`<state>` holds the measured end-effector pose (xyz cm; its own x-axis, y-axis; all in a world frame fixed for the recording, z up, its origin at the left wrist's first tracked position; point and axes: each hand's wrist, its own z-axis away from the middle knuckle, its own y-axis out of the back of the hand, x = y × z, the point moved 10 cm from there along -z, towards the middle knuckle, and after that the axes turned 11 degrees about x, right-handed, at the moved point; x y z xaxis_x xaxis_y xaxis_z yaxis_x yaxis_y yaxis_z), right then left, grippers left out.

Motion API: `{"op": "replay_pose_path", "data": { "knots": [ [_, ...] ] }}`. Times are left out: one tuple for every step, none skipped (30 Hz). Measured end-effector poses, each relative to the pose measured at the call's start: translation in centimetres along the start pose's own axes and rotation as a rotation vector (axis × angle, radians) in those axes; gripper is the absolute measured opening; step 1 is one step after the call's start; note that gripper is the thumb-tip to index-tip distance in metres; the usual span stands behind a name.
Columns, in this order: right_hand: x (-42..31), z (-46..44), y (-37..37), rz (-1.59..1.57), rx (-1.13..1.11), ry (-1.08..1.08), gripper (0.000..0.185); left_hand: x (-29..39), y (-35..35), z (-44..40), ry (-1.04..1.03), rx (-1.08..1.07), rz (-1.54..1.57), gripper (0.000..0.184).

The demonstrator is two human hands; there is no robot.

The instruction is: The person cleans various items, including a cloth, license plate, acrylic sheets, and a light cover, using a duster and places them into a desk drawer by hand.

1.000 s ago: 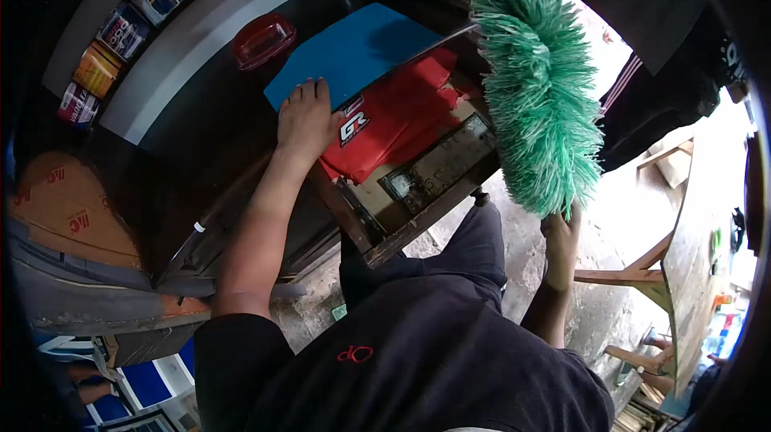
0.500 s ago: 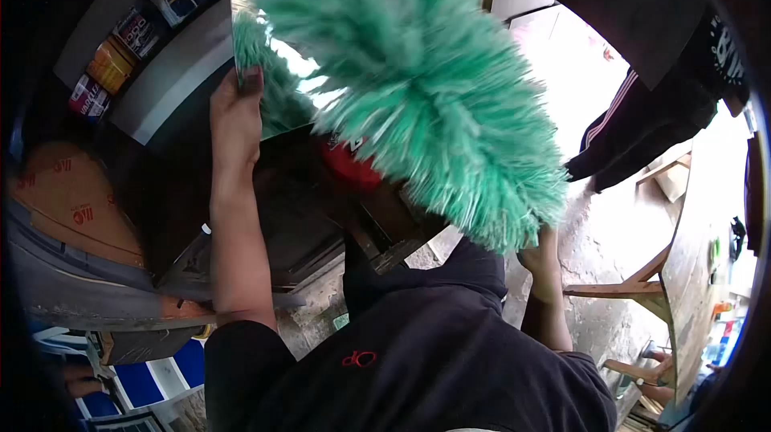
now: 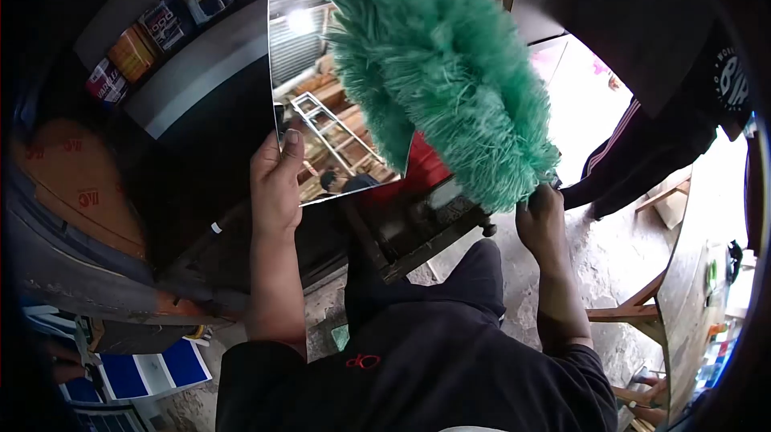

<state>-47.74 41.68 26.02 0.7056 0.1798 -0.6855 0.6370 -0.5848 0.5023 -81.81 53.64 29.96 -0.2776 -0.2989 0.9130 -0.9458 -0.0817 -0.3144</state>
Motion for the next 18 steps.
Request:
{"op": "replay_pose_path", "data": {
  "knots": [
    [-0.4,0.3,-0.1,0.043,-0.059,-0.019,0.035,-0.8,0.4,0.2,0.046,-0.013,0.034,0.016],
    [-2.5,0.8,0.5,0.089,-0.061,0.072,0.033,-1.2,0.6,0.5,0.066,-0.016,0.026,0.017],
    [-2.5,0.6,0.6,0.132,-0.082,0.124,0.032,-1.7,0.9,0.9,0.087,-0.021,0.016,0.019],
    [-3.0,0.2,0.5,0.175,-0.104,0.173,0.031,-1.3,2.4,1.6,-0.059,0.198,0.064,0.024],
    [-4.4,-0.7,2.2,0.217,0.059,0.213,0.017,-1.4,1.7,1.5,-0.023,0.097,0.024,0.027],
    [-3.2,-1.6,2.6,0.192,0.081,0.179,0.016,-1.5,1.0,1.6,0.016,-0.002,-0.016,0.03],
    [-2.4,-2.2,2.9,0.169,0.1,0.145,0.016,-1.6,0.9,2.1,0.019,-0.015,-0.017,0.03],
    [-2.5,-2.1,3.5,0.177,0.122,0.112,0.014,-1.7,1.1,2.5,0.022,-0.009,-0.016,0.03],
    [-3.2,-2.0,3.2,0.146,0.087,0.108,0.014,-1.9,1.1,2.7,0.036,-0.02,-0.014,0.03],
    [-3.6,-1.7,2.9,0.114,0.052,0.104,0.013,-2.0,1.1,2.8,0.049,-0.031,-0.013,0.029],
    [-4.2,-0.9,2.6,0.232,0.012,0.297,0.022,-1.7,0.6,3.0,0.045,-0.073,0.055,0.027],
    [-3.9,-1.1,2.9,0.231,0.013,0.299,0.022,-1.6,0.5,3.1,0.042,-0.072,0.056,0.027],
    [-2.5,-1.7,3.6,0.294,0.054,0.177,0.028,-1.4,0.5,3.2,0.04,-0.06,0.095,0.025],
    [-0.9,-2.2,4.3,0.355,0.096,0.053,0.034,-1.2,0.6,3.3,0.038,-0.05,0.135,0.023],
    [0.3,-2.7,5.7,0.246,0.175,-0.023,0.037,-1.3,1.0,3.1,0.051,-0.023,0.205,0.021],
    [0.8,-2.9,7.2,0.045,0.274,-0.11,0.027,-1.8,1.6,3.0,0.046,-0.02,0.208,0.021],
    [2.0,-3.0,8.3,-0.034,0.333,-0.178,0.022,-2.9,3.3,2.7,0.065,0.053,0.29,0.018],
    [2.6,-3.0,8.6,-0.25,0.389,-0.179,0.02,-4.0,4.8,2.4,0.085,0.125,0.372,0.016]
  ]
}}
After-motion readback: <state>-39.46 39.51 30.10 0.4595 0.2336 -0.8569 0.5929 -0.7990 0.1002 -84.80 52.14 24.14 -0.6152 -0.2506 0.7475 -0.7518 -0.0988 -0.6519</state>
